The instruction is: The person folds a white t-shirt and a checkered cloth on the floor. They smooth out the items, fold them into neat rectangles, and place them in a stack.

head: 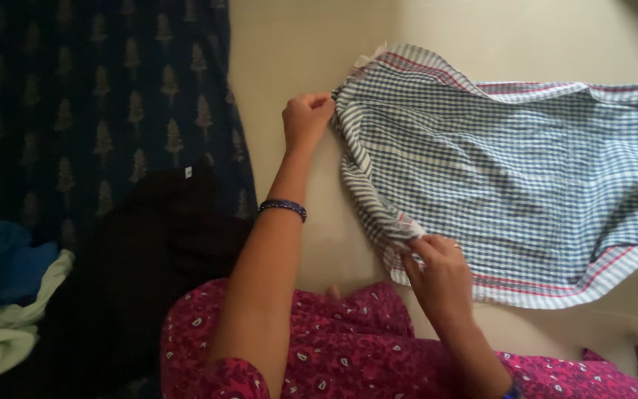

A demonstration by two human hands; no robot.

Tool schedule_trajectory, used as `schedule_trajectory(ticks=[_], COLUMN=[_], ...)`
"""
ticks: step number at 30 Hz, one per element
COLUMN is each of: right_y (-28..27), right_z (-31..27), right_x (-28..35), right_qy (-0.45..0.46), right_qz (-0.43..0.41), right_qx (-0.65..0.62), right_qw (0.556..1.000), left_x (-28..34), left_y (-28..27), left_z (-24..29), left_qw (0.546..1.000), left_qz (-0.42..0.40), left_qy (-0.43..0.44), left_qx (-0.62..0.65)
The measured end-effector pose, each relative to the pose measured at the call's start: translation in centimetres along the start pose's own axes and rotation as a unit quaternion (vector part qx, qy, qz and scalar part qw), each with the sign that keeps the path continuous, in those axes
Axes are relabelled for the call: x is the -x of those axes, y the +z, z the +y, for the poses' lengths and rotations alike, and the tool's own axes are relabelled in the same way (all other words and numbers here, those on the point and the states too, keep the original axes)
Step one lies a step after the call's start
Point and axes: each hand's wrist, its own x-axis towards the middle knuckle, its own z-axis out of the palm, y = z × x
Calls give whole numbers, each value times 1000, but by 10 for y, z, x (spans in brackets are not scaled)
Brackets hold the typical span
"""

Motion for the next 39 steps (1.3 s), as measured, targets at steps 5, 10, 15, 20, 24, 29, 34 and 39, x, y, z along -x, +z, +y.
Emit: schedule_trajectory(ticks=[5, 10, 15, 20, 24, 29, 34, 39], right_y=[-21, 32, 106, 131, 132, 145, 130, 109], right_z=[-53, -110, -141, -123, -108, -96, -109, -117], right_x=[-2, -6, -10, -18, -6, -1, -6, -19], right_qy=[-109, -148, -169, -326, -134, -117, -181, 67], right_qz=[31, -115, -186, -264, -433, -506, -471, -237], right_qx=[91, -5, -165, -226, -214, -255, -230, -241], right_qw=[989, 982, 954, 879, 866, 816, 832, 939], left_x=[-11, -31, -26, -12, -9, 15, 45, 71], left_y=[-33, -78, -105, -86, -82, -92, -100, -96], left_z=[23, 32, 16, -19, -30, -31, -26, -27], left_qw=[962, 945, 920, 904, 907, 863, 835, 904], left_qz=[47, -43, -143, -53, -33, 15, -173, -146], left_qy=[210, 196, 150, 245, 241, 282, 382, 182], left_qx=[-169, -256, -334, -345, -343, -418, -357, -358])
